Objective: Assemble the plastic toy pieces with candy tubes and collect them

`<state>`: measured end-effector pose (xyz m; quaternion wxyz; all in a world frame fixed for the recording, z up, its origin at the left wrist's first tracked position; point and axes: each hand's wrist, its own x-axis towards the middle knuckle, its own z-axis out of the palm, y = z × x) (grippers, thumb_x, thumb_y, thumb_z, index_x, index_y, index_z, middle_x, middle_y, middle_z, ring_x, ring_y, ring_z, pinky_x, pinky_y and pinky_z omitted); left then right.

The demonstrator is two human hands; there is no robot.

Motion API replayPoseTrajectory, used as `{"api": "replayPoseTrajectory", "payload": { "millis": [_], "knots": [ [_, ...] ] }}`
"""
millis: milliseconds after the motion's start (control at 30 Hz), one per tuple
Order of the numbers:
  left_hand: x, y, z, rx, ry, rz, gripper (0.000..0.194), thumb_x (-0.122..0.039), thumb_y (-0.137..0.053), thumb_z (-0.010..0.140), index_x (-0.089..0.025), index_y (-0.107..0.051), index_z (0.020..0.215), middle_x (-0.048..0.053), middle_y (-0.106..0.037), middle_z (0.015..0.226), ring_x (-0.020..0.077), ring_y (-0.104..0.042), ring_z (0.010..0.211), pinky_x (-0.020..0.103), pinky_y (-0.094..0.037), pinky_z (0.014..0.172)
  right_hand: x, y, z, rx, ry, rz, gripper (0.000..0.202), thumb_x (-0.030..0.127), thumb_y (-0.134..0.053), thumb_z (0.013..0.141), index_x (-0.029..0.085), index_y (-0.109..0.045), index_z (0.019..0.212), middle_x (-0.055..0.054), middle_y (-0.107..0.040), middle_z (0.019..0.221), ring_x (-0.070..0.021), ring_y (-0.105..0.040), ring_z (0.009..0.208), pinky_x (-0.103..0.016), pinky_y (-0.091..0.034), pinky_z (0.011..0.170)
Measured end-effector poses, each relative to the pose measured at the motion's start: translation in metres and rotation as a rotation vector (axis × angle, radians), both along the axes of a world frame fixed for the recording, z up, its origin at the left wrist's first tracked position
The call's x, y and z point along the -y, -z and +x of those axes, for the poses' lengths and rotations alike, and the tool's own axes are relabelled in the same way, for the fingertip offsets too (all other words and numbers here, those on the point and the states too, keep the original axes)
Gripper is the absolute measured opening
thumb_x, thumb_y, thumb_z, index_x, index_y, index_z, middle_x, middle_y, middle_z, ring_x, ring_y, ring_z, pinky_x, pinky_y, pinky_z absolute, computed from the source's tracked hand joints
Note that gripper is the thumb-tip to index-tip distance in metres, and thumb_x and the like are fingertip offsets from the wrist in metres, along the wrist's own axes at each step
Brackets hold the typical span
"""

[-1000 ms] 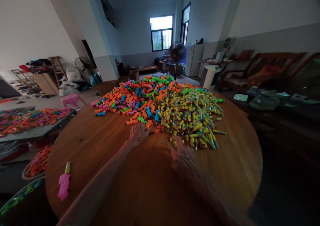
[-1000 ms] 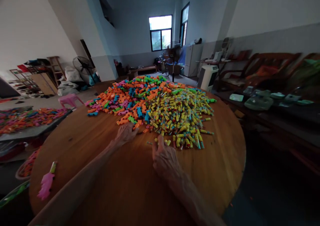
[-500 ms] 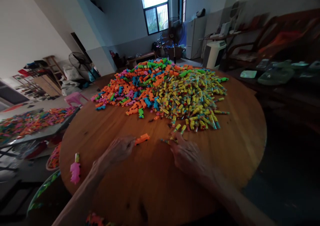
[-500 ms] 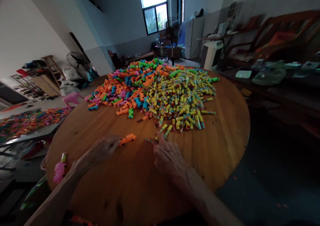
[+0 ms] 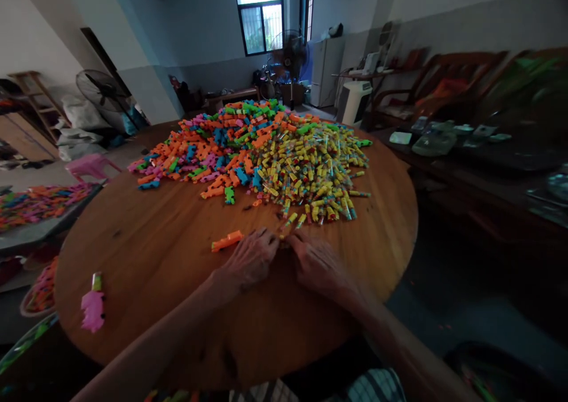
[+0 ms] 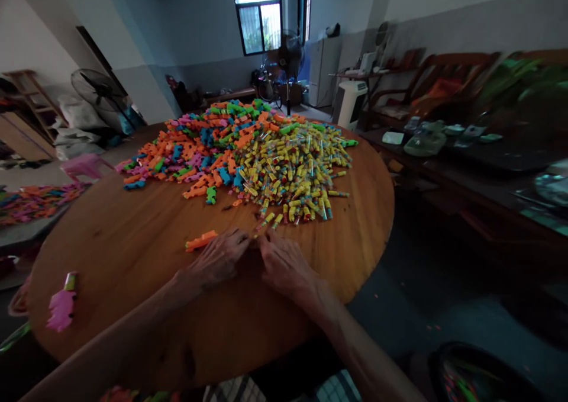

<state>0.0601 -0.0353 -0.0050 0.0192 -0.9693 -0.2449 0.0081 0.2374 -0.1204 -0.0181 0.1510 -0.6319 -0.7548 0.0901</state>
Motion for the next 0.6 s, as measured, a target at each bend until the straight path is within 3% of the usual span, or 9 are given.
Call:
{"api": "replayPoseTrajectory", "payload": {
  "millis": [100,267,400,600],
  "knots": [
    [-0.008,0.006,-0.002,0.018,0.066,0.007,0.032,0.003,-0.045,0.082,-0.015,-0.062,0.102,0.011,-0.064,0.101,0.0236,-0.058,0.091,0.035,-0.05,0.077,0.002,0.0,0.004,-0.034,0.042,-0.016,0.046,0.006,-0.053,0.073,0.015,-0.059,0.118,-0.01,-0.063,0.112,-0.0218,-0.061,0.093,-0.031,-0.039,0.072],
    [-0.007,0.015,-0.012,0.11,0.183,0.019,0.038,0.005,-0.043,0.08,-0.014,-0.062,0.107,0.011,-0.065,0.106,0.0246,-0.057,0.097,0.035,-0.05,0.08,0.001,0.009,0.008,-0.065,0.041,0.023,0.028,0.006,-0.052,0.08,0.016,-0.063,0.104,-0.009,-0.063,0.104,-0.0207,-0.059,0.092,-0.03,-0.04,0.076],
    [-0.003,0.02,-0.016,0.176,0.191,0.05,0.043,0.004,-0.041,0.082,-0.013,-0.062,0.116,0.013,-0.066,0.113,0.0248,-0.059,0.1,0.036,-0.051,0.082,0.001,0.018,0.01,-0.198,0.043,0.119,0.028,0.007,-0.05,0.088,0.016,-0.065,0.11,-0.009,-0.064,0.107,-0.0206,-0.059,0.096,-0.029,-0.042,0.081],
    [0.002,0.02,-0.016,0.302,0.183,0.136,0.031,-0.004,-0.041,0.093,-0.015,-0.064,0.111,0.011,-0.068,0.099,0.0233,-0.061,0.09,0.035,-0.051,0.074,0.01,0.026,0.01,-0.321,0.103,0.155,0.027,0.007,-0.046,0.093,0.015,-0.066,0.11,-0.009,-0.065,0.103,-0.0206,-0.061,0.097,-0.031,-0.046,0.087]
  ]
}}
